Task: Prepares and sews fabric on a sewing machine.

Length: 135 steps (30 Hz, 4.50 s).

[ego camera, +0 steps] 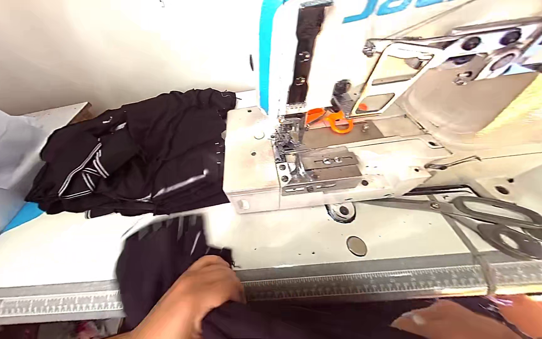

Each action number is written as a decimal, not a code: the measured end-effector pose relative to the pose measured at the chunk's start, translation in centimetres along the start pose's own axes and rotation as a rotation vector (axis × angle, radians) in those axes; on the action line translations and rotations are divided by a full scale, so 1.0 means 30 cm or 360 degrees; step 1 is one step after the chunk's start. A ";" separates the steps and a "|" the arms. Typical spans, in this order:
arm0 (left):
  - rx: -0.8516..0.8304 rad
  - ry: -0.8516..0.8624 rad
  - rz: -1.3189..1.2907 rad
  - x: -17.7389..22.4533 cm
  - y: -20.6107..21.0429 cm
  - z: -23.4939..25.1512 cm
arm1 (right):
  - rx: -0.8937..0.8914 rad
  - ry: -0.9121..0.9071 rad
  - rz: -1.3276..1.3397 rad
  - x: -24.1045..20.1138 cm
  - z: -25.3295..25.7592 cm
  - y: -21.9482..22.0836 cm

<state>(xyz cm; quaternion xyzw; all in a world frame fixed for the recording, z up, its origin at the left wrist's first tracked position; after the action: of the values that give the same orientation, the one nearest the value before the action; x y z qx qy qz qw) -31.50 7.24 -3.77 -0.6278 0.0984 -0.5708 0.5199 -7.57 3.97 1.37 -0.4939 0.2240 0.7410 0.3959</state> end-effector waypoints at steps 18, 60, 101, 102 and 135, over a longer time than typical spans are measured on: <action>0.0711 -0.0505 0.1071 0.118 -0.393 0.192 | 0.0238 0.0446 0.0537 0.364 0.190 0.070; 0.1120 -0.0339 -0.0817 0.041 -0.074 -0.126 | 0.0418 -0.0064 0.0040 0.325 0.124 -0.040; 0.0425 -0.0428 0.0845 -0.187 -0.425 0.677 | 0.0742 0.0218 0.0193 0.308 0.268 -0.051; 0.0442 -0.0394 0.0875 -0.186 -0.426 0.680 | 0.0754 0.0241 0.0189 0.310 0.272 -0.054; 0.0996 0.0232 0.1190 0.123 -0.101 0.219 | 0.0410 0.0534 0.0298 0.273 0.283 -0.062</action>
<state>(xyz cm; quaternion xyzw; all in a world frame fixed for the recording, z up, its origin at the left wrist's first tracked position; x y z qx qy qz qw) -26.32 9.47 2.07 -0.3216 0.1768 -0.3898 0.8446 -12.40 14.19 -2.47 -0.5327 0.4243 0.6473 0.3425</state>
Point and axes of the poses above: each hand's wrist, its own z-axis towards the middle knuckle, its own y-axis out of the palm, x = y × z, the point moved 8 cm from there along z, towards the middle knuckle, and after that the axes turned 10 degrees about -x, right-handed, at the moved point
